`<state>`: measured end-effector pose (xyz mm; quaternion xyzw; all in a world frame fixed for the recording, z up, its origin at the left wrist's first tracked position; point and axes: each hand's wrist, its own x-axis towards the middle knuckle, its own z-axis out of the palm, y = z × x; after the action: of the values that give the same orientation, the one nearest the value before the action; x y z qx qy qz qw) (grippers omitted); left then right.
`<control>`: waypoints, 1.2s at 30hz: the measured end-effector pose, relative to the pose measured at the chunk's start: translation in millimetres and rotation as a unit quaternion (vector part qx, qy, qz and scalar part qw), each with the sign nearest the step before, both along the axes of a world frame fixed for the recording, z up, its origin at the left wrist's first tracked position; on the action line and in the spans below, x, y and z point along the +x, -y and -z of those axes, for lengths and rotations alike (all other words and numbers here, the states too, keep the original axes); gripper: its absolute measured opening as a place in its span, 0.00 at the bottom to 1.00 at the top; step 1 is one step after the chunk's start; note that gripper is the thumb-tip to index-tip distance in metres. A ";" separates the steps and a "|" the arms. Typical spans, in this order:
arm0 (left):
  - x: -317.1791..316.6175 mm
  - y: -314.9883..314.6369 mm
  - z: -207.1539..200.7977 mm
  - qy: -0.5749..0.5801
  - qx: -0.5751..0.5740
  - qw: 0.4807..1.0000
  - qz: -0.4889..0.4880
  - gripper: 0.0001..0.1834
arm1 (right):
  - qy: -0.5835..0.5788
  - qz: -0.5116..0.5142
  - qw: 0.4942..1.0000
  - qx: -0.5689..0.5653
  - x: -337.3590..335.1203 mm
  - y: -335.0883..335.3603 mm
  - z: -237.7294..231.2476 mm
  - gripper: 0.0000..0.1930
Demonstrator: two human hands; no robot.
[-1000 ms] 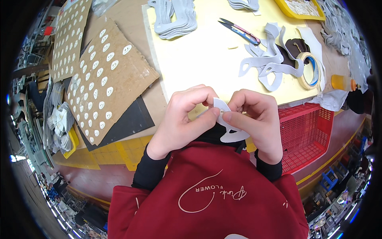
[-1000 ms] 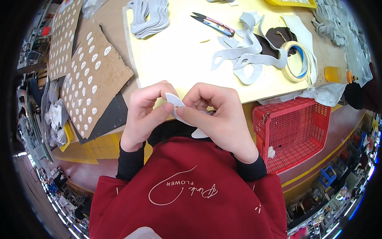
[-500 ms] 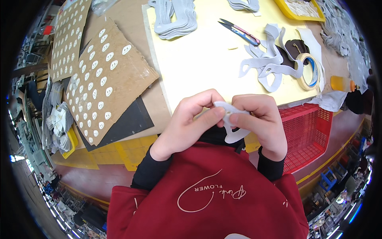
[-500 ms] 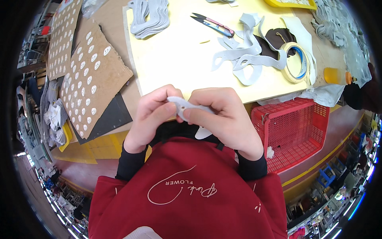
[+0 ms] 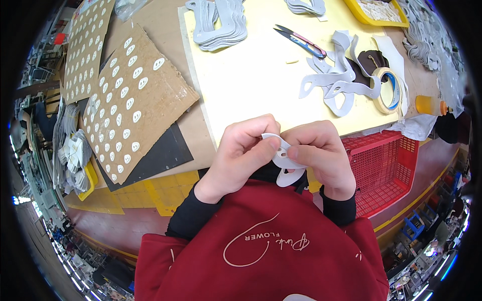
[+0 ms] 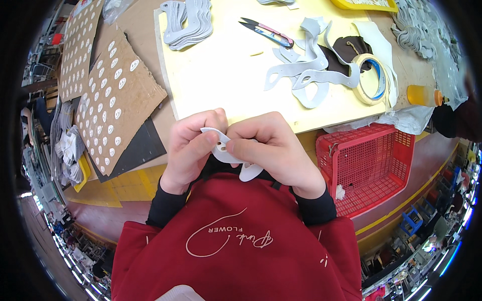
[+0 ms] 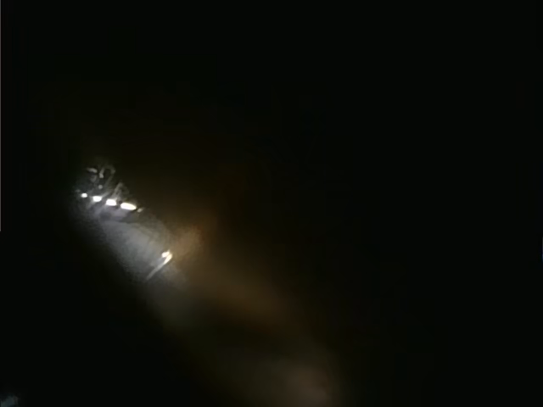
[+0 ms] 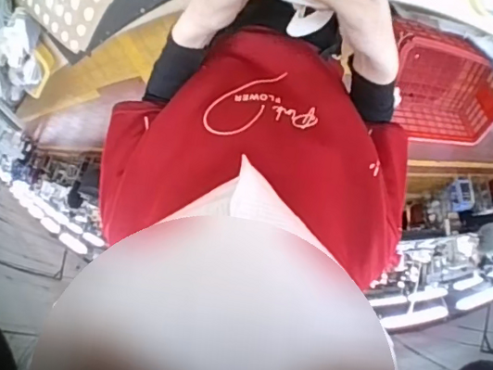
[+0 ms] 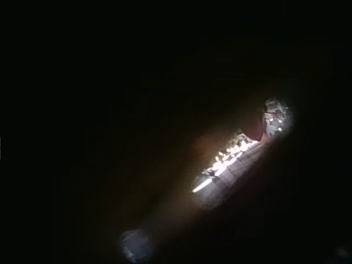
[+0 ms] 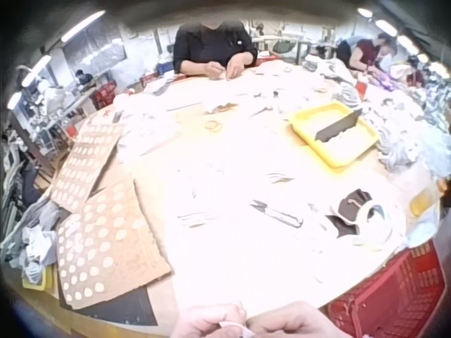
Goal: The person repeatedly picks up small white circular pieces and attaches them to gray foam cutouts on a workbench. They handle the pieces one at a time, aligning and pressing them into place. The workbench contains stacks of foam parts, a utility knife, and other craft materials.
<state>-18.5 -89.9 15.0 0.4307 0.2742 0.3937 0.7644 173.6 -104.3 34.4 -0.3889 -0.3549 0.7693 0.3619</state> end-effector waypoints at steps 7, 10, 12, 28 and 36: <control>-3.0 -8.6 -9.8 -0.025 -0.127 0.990 0.055 0.15 | 0.050 0.022 0.996 0.064 -0.5 1.3 6.4 0.10; -6.4 -11.3 -8.6 -0.082 -0.106 0.986 0.094 0.15 | 0.084 0.018 0.990 0.112 -1.4 3.7 8.6 0.11; -8.1 -13.3 -6.2 -0.072 -0.107 0.987 0.098 0.15 | 0.101 -0.009 0.990 0.095 -2.8 3.5 8.4 0.11; -20.9 -21.6 -1.0 -0.159 -0.012 0.982 -0.099 0.29 | 0.410 0.247 0.845 0.238 77.5 -51.4 -23.3 0.12; -58.5 -13.6 9.2 -0.150 0.028 0.980 -0.128 0.25 | -0.074 0.313 0.768 0.555 86.5 19.2 -91.4 0.17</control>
<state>-77.0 -76.3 5.8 0.4672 0.4271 0.4265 0.6460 260.1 -123.5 125.8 -0.1523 -0.5507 0.3090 0.7603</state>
